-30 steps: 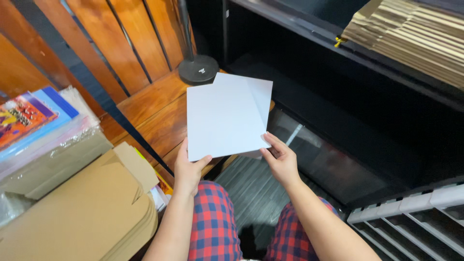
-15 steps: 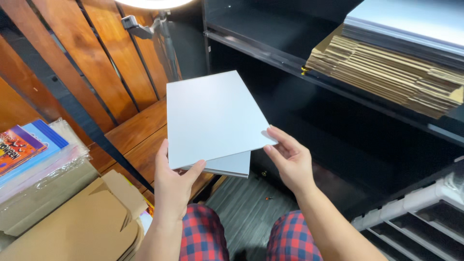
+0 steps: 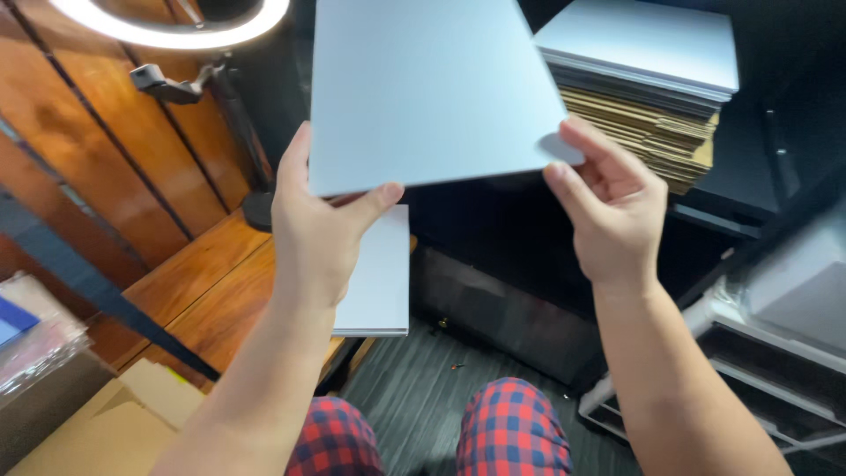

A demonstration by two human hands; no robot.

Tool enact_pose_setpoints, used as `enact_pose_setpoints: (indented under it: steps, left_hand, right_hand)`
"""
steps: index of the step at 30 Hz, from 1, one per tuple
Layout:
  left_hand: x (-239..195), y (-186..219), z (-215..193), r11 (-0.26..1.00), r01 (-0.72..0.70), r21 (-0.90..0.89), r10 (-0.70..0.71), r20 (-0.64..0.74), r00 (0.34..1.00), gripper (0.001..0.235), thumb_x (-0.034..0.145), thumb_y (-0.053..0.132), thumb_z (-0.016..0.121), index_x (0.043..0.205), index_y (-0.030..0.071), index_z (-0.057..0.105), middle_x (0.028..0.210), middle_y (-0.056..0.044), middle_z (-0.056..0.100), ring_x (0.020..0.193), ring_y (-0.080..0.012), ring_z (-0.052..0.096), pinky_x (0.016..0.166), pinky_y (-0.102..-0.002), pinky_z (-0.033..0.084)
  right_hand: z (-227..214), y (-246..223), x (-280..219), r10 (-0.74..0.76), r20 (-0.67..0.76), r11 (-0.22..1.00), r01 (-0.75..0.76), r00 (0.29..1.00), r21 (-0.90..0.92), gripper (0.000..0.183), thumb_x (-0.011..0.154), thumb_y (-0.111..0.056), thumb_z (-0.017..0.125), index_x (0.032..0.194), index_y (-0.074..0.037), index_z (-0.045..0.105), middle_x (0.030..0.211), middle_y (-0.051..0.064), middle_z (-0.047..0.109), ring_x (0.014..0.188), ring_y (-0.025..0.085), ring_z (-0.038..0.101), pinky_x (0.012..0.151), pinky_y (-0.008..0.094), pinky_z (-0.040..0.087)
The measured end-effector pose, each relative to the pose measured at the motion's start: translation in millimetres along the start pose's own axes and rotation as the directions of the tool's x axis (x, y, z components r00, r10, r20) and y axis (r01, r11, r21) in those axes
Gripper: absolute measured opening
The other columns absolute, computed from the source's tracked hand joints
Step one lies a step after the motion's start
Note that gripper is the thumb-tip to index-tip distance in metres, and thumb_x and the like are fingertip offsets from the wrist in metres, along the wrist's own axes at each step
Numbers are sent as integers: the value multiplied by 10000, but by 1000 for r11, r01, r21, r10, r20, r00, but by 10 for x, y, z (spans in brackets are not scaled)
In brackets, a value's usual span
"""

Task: The person repeatedly picks up sheets of white paper from a wooden chair and places them onto a stack of cardboard on a black shelf. The person handles the paper by hand, moving it from the chair to the shelf in a repetitive motion.

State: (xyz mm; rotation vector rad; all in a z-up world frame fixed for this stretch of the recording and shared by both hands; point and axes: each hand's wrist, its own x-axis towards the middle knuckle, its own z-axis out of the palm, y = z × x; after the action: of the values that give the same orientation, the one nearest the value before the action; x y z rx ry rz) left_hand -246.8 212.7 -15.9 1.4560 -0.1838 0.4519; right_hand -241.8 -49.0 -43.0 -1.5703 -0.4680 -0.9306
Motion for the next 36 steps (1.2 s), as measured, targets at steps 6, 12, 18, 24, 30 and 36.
enact_pose_setpoints:
  steps: [6,12,18,24,30,36]
  left_hand:
    - [552,-135,664,986,-91,-139,121,229,966,1041,690,104,922,1540,-7,331,1516,-119,551,1385,-211,549,1165,-324,459]
    - [910,-159,1249,997,-65,-52,80,398,914,1078,713,169,945,1570,21,308,1653,-147,386,1529,-267,362,1223,-382,330]
    - [1041,-120,1563,999,-12,-53,36,494,868,1061,679,177,926,1555,31,344,1481,-120,619,1347,-230,609,1144,-337,468]
    - [1252,-268,1769,998,56,-39,-25,551,834,1062,667,161,921,1560,46,359,1462,-123,631,1308,-229,632,1126,-346,500]
    - [1315,-366,1860,992,124,-1,-101,567,817,1096,666,227,905,1584,52,334,1472,-123,598,1282,-217,626,1047,-295,565]
    - [1102,-338,1894,981,186,-49,-152,398,905,982,673,244,894,1539,126,445,1453,-100,577,1355,-222,566,1164,-390,462]
  right_hand:
    - [-555,-35,251,-90,-148,992,75,985,-101,363,969,20,753,1314,39,642,1320,192,681,1195,209,686,1009,260,613]
    - [-944,116,315,-148,-275,981,106,950,-162,341,964,17,740,1289,59,644,1320,221,676,1193,217,689,1072,275,575]
    - [-1142,186,348,-146,-320,968,68,936,-242,379,969,-35,766,1313,63,643,1241,166,716,1071,150,695,990,237,592]
    - [-1236,266,363,-95,-346,954,-13,933,-299,349,963,-62,771,1286,32,677,1204,134,737,1054,124,706,951,210,600]
    - [-1294,335,410,-85,-354,947,-35,931,-320,311,958,-74,776,1250,6,703,1207,119,739,1081,135,720,974,213,596]
    - [-1284,198,426,-168,-276,843,-7,946,-537,226,991,-130,785,1195,-37,749,1140,88,760,1021,145,721,931,239,576]
